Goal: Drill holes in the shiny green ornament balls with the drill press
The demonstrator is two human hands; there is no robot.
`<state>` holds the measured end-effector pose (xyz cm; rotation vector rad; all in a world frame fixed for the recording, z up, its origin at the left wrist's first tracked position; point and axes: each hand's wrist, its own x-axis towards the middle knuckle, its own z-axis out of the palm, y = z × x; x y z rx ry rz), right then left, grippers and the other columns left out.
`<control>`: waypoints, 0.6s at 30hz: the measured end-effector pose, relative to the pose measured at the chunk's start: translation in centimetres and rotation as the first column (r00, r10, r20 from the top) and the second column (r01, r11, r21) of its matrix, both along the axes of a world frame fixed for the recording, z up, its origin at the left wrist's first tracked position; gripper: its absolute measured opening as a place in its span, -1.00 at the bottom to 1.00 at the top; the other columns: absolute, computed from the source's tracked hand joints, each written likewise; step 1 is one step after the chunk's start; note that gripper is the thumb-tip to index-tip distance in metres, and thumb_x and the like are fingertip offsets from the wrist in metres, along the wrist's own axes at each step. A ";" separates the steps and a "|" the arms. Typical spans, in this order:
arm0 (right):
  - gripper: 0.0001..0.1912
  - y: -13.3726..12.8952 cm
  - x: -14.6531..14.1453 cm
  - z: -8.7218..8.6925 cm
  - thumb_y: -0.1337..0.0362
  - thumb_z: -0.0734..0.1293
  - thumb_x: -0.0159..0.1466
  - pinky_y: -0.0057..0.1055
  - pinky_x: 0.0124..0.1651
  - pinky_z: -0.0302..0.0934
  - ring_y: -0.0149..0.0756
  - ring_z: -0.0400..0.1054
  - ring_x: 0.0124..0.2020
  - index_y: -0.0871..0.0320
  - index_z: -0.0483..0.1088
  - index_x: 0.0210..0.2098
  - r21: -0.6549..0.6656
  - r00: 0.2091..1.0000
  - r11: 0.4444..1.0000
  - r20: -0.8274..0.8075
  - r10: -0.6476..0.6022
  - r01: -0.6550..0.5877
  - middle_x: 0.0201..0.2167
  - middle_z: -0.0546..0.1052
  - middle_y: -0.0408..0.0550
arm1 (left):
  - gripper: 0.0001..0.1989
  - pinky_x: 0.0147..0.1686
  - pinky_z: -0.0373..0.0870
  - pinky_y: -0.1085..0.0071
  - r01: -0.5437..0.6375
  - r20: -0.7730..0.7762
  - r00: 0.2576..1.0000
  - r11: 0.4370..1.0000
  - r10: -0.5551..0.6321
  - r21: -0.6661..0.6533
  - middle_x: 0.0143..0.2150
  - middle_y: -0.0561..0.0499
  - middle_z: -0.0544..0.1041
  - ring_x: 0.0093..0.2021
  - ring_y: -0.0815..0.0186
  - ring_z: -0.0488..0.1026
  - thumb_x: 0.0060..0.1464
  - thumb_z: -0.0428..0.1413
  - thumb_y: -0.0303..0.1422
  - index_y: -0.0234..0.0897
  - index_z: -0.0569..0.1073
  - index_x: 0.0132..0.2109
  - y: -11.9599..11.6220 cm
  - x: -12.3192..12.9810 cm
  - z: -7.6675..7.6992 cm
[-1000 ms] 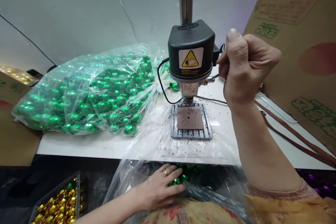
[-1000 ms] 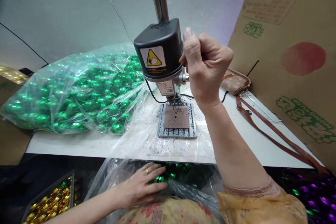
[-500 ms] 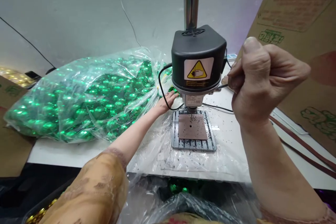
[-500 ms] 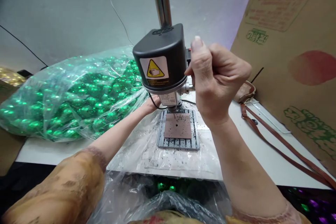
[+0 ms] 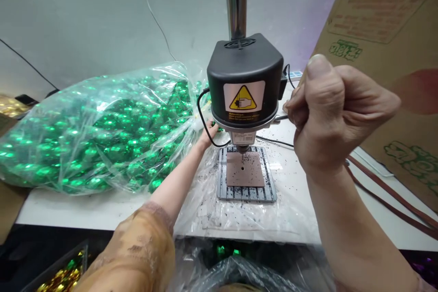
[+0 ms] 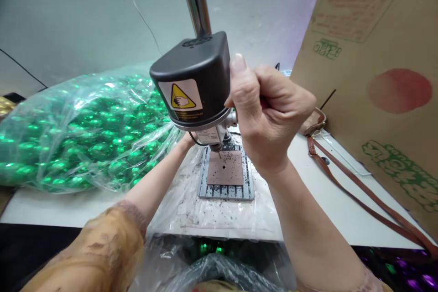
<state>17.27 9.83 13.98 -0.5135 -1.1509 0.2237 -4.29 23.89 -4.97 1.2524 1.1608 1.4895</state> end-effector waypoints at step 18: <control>-0.51 0.3 0.4 -0.6 0.09 0.31 0.31 -0.44 -0.51 0.03 -0.63 -0.02 -0.71 0.14 0.26 -0.68 0.012 0.999 0.999 0.013 0.043 -0.043 -0.76 0.13 -0.31 | -0.48 0.00 0.45 0.35 -0.042 0.143 0.989 0.998 0.047 -0.039 -0.03 -0.06 0.60 -0.04 0.27 0.55 0.05 0.33 -0.09 -0.19 0.45 0.09 -17.9 5.3 -1.5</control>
